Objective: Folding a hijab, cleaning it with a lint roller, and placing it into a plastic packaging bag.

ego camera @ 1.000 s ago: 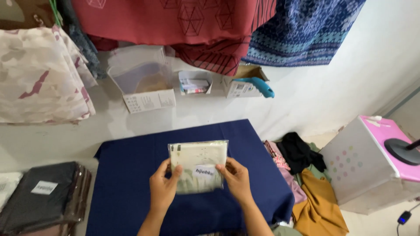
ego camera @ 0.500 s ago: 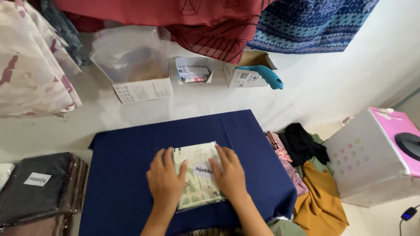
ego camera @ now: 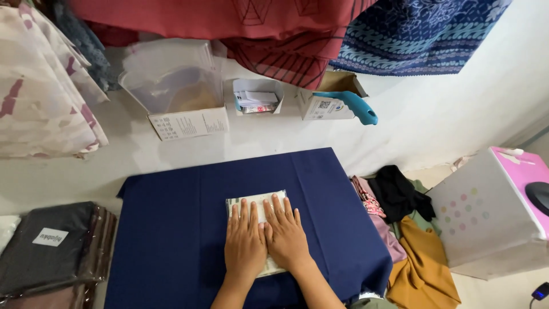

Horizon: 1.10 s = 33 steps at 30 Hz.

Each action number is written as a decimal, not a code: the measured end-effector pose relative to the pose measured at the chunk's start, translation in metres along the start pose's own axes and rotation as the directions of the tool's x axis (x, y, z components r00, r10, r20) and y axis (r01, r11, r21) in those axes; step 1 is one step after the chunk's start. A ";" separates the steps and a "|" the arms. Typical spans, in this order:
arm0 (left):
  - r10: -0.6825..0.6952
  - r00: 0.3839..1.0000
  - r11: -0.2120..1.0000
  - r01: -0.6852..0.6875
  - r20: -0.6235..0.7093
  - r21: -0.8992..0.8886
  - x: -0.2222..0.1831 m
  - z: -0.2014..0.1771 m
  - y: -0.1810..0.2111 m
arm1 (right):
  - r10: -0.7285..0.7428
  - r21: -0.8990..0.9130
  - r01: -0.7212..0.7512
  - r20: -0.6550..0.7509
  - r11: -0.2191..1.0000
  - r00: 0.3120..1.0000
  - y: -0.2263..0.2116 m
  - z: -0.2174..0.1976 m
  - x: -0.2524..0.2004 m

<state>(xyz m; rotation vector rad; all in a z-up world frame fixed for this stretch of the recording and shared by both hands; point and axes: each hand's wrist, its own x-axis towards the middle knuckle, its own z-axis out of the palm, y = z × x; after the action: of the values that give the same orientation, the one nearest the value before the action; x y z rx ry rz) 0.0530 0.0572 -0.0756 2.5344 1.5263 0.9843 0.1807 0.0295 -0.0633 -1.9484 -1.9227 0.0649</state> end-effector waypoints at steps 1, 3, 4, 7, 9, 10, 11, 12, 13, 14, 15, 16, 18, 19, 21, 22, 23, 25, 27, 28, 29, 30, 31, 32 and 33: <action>-0.022 0.999 1.000 0.023 0.033 -0.009 0.000 0.000 0.000 | 0.007 -0.006 -0.007 0.005 1.000 1.000 0.000 0.000 0.000; -0.039 0.997 0.999 0.040 0.068 -0.019 0.001 0.000 0.000 | 0.020 -0.013 -0.020 0.008 1.000 1.000 0.000 0.001 0.001; -0.037 0.997 0.999 0.039 0.069 -0.022 0.001 -0.001 0.000 | 0.016 -0.021 -0.016 -0.006 1.000 1.000 0.001 0.002 0.001; -0.033 0.997 0.999 0.035 0.068 -0.025 0.001 -0.001 0.001 | 0.010 -0.030 -0.011 -0.022 0.999 1.000 0.000 0.001 -0.001; -0.030 0.998 0.999 0.031 0.062 -0.021 0.002 -0.002 0.000 | 0.006 -0.030 -0.007 -0.027 1.000 1.000 0.000 0.001 0.000; -0.045 0.995 0.998 0.048 0.088 -0.034 0.003 -0.002 0.001 | 0.000 -0.040 -0.001 -0.025 0.999 1.000 0.001 0.002 0.000; -0.060 0.992 0.997 0.066 0.115 -0.045 0.003 -0.003 0.001 | -0.005 -0.050 0.004 -0.023 0.999 1.000 0.001 0.002 0.000; -0.062 0.992 0.997 0.068 0.114 -0.046 0.003 -0.003 0.001 | -0.007 -0.051 0.006 -0.021 0.999 1.000 0.002 0.002 0.000; -0.066 0.991 0.996 0.073 0.120 -0.053 0.003 -0.002 0.001 | -0.005 -0.051 0.004 -0.017 0.999 1.000 0.002 0.003 0.001; -0.070 0.990 0.995 0.078 0.125 -0.061 0.004 -0.002 0.000 | -0.003 -0.050 0.002 -0.014 0.999 1.000 0.002 0.003 0.001; -0.070 0.990 0.995 0.078 0.124 -0.061 0.003 0.001 -0.001 | -0.003 -0.050 0.003 -0.014 0.999 1.000 0.002 0.002 0.001; -0.076 0.989 0.995 0.084 0.129 -0.052 0.003 0.004 -0.002 | 0.009 -0.038 -0.009 -0.006 0.999 1.000 0.001 0.002 0.002; -0.086 0.988 0.995 0.092 0.130 -0.044 0.002 0.012 -0.006 | 0.017 -0.028 -0.016 0.003 0.999 1.000 0.000 0.000 0.002; -0.068 0.992 0.997 0.071 0.106 -0.027 0.001 0.018 -0.009 | 0.036 0.001 -0.036 0.018 0.999 0.999 0.000 0.000 0.002; -0.057 0.995 0.998 0.057 0.077 -0.009 0.003 0.026 -0.013 | 0.048 0.027 -0.049 0.036 0.998 0.998 -0.001 -0.002 0.002; -0.099 0.983 0.995 0.098 0.154 0.012 0.007 0.029 -0.016 | 0.050 0.041 -0.052 0.043 0.998 0.998 0.000 -0.002 0.002; -0.142 0.963 0.990 0.138 0.229 0.035 0.011 0.032 -0.018 | 0.053 0.056 -0.056 0.050 0.997 0.997 0.001 -0.002 0.003; -0.169 0.939 0.985 0.152 0.298 0.078 0.041 -0.005 -0.011 | 0.046 0.129 -0.057 0.088 0.990 0.995 -0.002 -0.016 0.001; -0.204 0.907 0.978 0.169 0.369 0.125 0.066 -0.021 -0.012 | 0.035 0.204 -0.062 0.135 0.977 0.990 -0.002 -0.022 0.001; -0.154 0.914 0.986 0.118 0.376 0.116 0.078 -0.019 -0.017 | 0.049 0.296 -0.083 0.120 0.952 0.992 0.002 -0.022 0.001; -0.103 0.918 0.992 0.066 0.382 0.108 0.089 -0.016 -0.022 | 0.066 0.385 -0.102 0.107 0.917 0.992 0.005 -0.021 0.002; -0.112 0.920 0.991 0.076 0.376 0.110 0.097 -0.013 -0.025 | 0.055 0.384 -0.093 0.109 0.919 0.993 0.009 -0.023 0.000; -0.100 0.858 0.989 0.031 0.504 0.144 0.104 -0.010 -0.029 | 0.144 0.565 -0.159 0.072 0.809 0.987 0.012 -0.024 -0.001; -0.093 0.778 0.986 -0.017 0.621 0.168 0.113 -0.006 -0.033 | 0.236 0.722 -0.203 0.056 0.661 0.970 0.016 -0.025 -0.002; -0.101 0.783 0.986 -0.006 0.614 0.169 0.119 0.003 -0.039 | 0.224 0.719 -0.195 0.057 0.667 0.973 0.020 -0.028 -0.001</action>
<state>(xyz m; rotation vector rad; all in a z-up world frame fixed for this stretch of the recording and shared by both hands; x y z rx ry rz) 0.0624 0.1741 -0.0309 2.5123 1.4739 -0.0293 0.2086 0.0220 -0.0444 -1.5643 -1.3138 0.7393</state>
